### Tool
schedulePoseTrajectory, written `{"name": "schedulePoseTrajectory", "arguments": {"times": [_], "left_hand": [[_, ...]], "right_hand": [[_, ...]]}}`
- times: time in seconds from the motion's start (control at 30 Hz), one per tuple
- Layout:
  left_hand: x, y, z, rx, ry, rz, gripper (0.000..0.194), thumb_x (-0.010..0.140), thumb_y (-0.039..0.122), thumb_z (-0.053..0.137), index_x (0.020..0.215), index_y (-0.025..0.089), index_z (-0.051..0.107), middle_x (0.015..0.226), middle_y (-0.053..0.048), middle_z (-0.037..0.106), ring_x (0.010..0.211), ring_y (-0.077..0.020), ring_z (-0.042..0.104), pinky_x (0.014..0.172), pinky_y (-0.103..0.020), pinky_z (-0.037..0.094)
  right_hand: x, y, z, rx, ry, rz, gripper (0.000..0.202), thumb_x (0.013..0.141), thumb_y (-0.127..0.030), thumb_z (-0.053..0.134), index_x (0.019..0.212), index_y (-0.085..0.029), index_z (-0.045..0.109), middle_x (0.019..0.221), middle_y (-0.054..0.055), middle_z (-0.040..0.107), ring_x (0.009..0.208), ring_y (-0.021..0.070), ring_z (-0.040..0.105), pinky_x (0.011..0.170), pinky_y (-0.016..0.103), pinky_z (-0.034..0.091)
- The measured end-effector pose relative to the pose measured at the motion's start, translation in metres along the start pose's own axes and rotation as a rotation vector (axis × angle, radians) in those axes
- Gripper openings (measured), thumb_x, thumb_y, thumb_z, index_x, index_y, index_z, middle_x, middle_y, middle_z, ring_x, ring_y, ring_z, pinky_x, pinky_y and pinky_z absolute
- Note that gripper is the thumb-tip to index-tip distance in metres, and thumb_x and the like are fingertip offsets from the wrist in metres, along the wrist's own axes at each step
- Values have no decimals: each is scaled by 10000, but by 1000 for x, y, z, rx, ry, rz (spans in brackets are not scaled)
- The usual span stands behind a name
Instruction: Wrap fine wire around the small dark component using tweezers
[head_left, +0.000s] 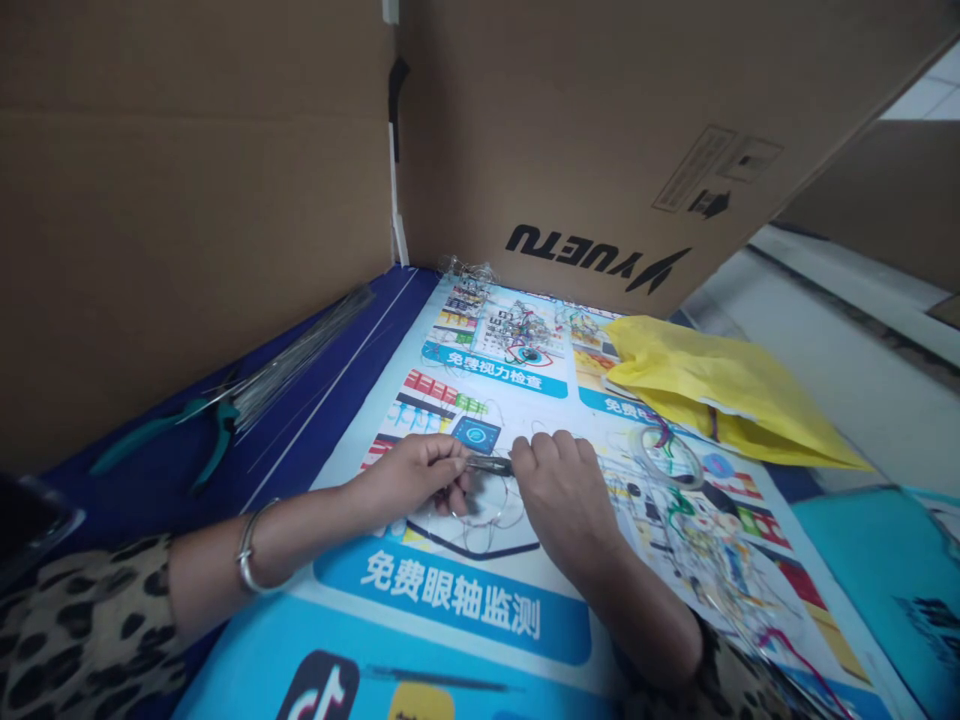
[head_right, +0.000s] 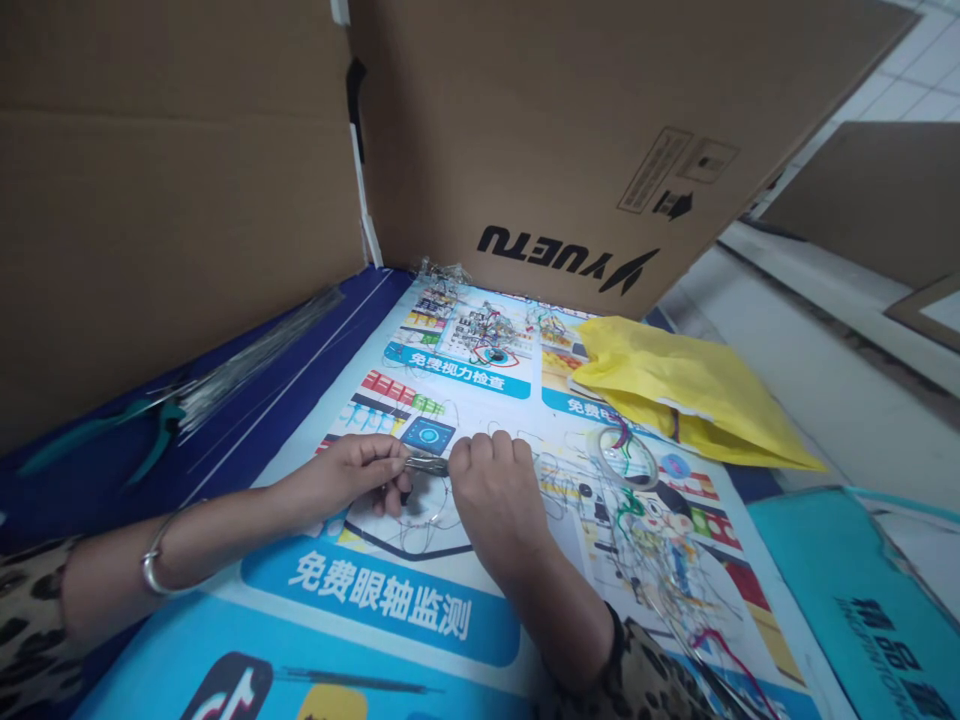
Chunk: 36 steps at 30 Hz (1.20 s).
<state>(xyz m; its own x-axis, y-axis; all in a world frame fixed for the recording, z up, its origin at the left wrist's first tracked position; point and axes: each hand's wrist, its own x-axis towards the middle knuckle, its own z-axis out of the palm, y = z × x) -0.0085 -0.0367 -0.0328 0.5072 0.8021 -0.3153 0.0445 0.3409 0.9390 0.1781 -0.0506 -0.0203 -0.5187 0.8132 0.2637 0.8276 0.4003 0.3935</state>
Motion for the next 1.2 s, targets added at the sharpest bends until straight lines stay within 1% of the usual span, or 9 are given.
{"name": "schedulePoseTrajectory", "arguments": {"times": [0.2, 0.43, 0.8, 1.2], "left_hand": [[1, -4, -1, 3, 19, 16, 215, 835, 311, 489, 723, 131, 521, 546, -1, 603, 483, -72, 536, 492, -181, 385], [0, -4, 0, -3, 3, 40, 209, 838, 294, 479, 716, 130, 520, 551, -6, 612, 476, -67, 535, 498, -181, 395], [0, -4, 0, 24, 13, 29, 216, 830, 299, 485, 702, 128, 519, 530, -5, 597, 468, -71, 532, 475, -175, 377], [1, -5, -1, 37, 13, 34, 217, 835, 287, 477, 696, 125, 516, 518, -4, 587, 458, -71, 526, 466, -177, 377]], "right_hand": [[0, 0, 1, -8, -4, 1, 174, 815, -116, 428, 923, -134, 564, 774, 79, 536, 719, 208, 406, 642, 347, 237], [0, -1, 0, 1, -27, 3, 149, 801, -101, 437, 878, -142, 558, 755, 71, 531, 713, 207, 409, 638, 342, 234], [0, -1, 4, 32, -48, -11, 111, 787, -95, 459, 817, -156, 547, 731, 60, 539, 709, 211, 424, 630, 336, 241], [0, 0, 8, 52, -75, -18, 116, 781, -90, 476, 847, -155, 547, 729, 51, 557, 702, 209, 456, 614, 324, 254]]}}
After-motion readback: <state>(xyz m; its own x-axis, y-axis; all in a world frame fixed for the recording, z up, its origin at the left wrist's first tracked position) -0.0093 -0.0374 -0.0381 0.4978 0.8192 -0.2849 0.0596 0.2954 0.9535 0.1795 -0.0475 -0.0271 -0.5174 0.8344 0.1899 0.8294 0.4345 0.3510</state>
